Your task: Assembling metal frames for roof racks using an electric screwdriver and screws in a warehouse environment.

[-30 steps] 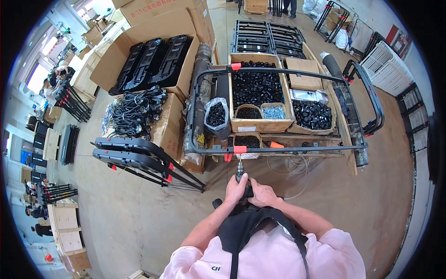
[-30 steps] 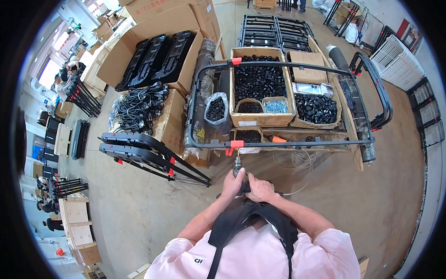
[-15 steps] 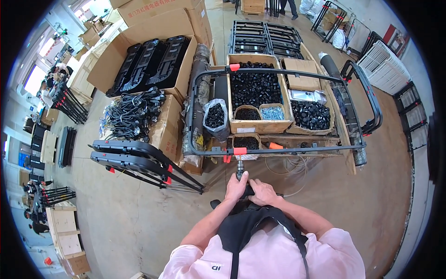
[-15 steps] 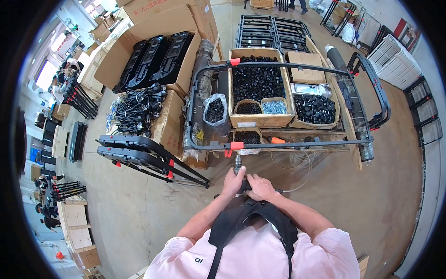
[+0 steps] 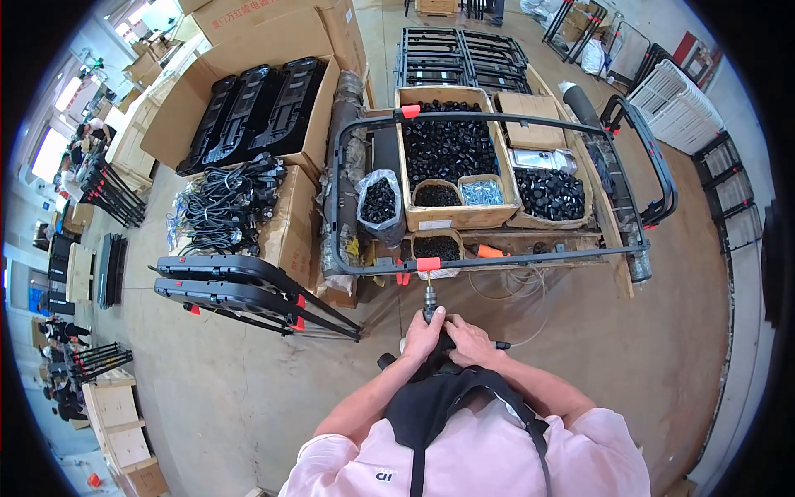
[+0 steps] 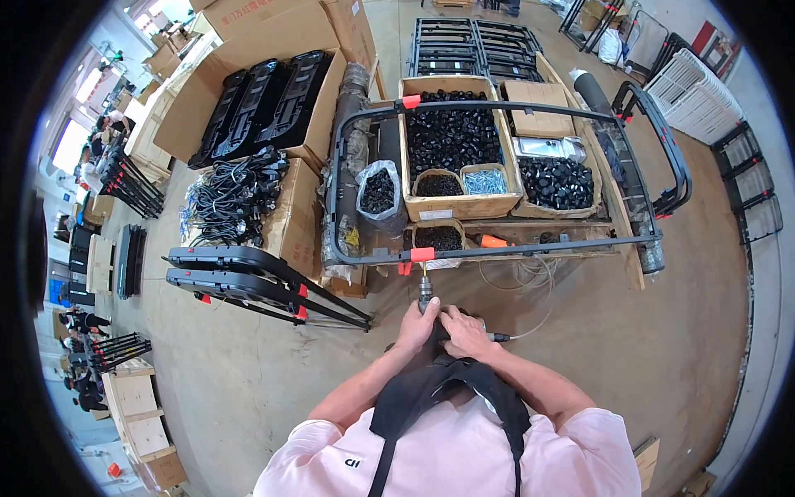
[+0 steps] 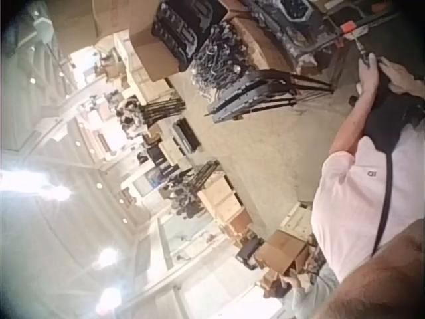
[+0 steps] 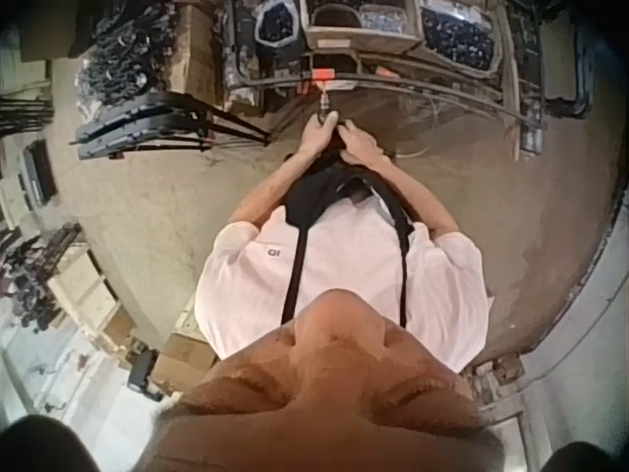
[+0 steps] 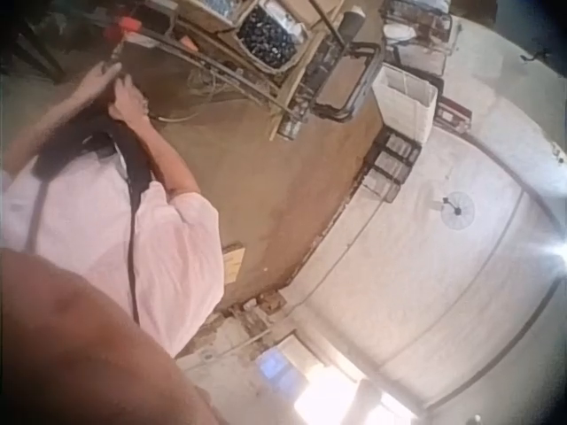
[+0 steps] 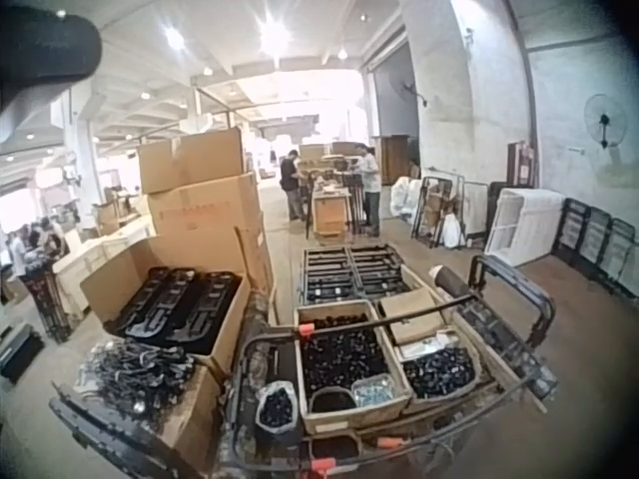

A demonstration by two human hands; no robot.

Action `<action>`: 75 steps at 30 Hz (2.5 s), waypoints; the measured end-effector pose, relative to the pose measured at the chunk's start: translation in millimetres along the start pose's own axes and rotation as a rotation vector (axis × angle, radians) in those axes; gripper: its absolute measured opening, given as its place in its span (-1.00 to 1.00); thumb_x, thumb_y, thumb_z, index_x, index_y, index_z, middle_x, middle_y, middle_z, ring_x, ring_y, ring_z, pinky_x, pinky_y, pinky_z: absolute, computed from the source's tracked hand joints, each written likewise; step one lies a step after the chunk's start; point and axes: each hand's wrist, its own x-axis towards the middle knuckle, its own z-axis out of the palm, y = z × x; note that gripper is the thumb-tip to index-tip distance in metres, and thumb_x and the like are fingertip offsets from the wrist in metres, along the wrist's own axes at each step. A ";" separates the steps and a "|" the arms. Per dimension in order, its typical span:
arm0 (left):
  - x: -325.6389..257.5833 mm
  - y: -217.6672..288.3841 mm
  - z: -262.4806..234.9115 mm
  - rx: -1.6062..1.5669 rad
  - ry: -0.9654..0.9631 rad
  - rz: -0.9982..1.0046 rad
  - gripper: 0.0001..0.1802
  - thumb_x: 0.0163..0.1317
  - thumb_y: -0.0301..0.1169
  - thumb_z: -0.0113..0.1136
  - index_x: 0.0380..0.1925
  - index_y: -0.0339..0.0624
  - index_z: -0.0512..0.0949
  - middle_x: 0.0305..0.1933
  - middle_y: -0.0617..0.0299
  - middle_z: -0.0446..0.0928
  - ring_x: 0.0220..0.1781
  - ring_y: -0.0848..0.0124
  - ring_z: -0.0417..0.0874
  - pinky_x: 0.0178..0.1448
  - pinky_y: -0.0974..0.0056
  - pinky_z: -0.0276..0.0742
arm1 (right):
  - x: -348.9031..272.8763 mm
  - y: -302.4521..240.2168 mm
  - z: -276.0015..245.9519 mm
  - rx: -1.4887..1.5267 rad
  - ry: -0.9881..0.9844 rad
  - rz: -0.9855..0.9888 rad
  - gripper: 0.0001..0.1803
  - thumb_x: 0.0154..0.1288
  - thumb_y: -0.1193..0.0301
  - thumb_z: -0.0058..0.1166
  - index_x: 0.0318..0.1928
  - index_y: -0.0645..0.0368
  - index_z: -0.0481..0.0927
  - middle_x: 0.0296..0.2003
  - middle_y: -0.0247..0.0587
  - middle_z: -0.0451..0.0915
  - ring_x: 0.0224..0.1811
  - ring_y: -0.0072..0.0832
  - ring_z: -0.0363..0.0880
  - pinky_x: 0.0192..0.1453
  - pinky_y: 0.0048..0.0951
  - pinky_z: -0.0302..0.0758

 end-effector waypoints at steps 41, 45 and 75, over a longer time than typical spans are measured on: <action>274.6 280.4 301.0 1.482 -0.094 0.927 -0.73 0.26 -0.25 0.37 -0.12 -0.14 0.69 0.00 0.05 0.67 0.19 0.10 0.60 0.35 -0.05 0.38 | -30.6 444.0 -169.9 0.187 0.569 0.956 -0.22 0.24 0.32 0.36 0.43 0.27 0.39 0.26 0.36 0.52 0.27 0.26 0.59 0.36 0.08 0.59; 298.6 271.5 320.9 1.574 -0.121 0.927 -0.69 0.25 -0.25 0.41 -0.09 -0.16 0.68 -0.02 0.05 0.65 0.17 0.09 0.59 0.33 -0.03 0.38 | -17.9 472.1 -172.8 0.247 0.494 1.010 -0.23 0.28 0.40 0.31 0.46 0.28 0.35 0.26 0.41 0.49 0.30 0.30 0.56 0.39 0.09 0.56; 369.3 430.9 429.4 0.239 -0.439 0.562 -0.66 0.51 -0.32 0.32 0.14 -0.33 0.64 -0.09 0.23 0.69 -0.10 0.49 0.64 0.11 0.33 0.59 | 82.5 422.9 -294.9 -0.097 0.464 0.270 -0.83 0.28 0.46 0.17 -0.14 0.21 0.58 -0.15 0.02 0.60 -0.09 -0.11 0.73 -0.03 -0.09 0.71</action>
